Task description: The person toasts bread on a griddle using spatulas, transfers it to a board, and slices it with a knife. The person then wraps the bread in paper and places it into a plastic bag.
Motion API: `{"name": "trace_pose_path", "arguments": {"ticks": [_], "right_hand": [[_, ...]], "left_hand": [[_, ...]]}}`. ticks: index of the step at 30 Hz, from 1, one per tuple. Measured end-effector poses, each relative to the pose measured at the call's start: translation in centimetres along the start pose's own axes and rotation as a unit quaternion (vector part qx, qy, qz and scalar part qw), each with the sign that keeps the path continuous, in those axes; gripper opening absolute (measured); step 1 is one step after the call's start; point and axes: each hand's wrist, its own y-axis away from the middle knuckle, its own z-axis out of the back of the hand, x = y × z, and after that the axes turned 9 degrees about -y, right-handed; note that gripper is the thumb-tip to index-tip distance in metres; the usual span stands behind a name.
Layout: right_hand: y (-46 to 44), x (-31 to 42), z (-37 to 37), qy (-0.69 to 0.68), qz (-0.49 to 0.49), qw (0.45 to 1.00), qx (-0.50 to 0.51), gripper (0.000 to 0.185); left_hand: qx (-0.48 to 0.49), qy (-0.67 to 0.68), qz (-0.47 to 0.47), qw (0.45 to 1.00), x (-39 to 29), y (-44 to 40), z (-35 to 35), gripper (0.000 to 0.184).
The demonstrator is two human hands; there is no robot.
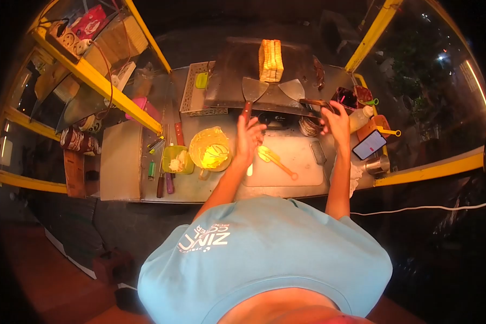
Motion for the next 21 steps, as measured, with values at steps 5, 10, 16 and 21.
{"name": "trace_pose_path", "arguments": {"ticks": [5, 10, 16, 21], "right_hand": [[-3.0, -0.9, -4.8, 0.053, 0.004, 0.998, -0.015, 0.037], [-4.6, -1.8, -5.5, -0.023, -0.031, 0.998, -0.042, 0.025], [-8.5, -1.9, -5.9, 0.012, 0.009, 0.999, -0.044, 0.023], [-13.8, -2.1, -11.3, 0.035, 0.022, 0.999, 0.002, 0.025]], "left_hand": [[-0.005, -0.029, 0.054, 0.998, -1.0, -3.7, 1.2, 0.048], [-0.022, -0.301, -0.024, 0.953, -7.0, -1.9, 1.8, 0.057], [-0.073, -0.414, -0.164, 0.892, -12.8, -4.9, 1.8, 0.055], [-0.061, -0.442, -0.176, 0.878, -11.4, -10.2, -0.4, 0.050]]}}
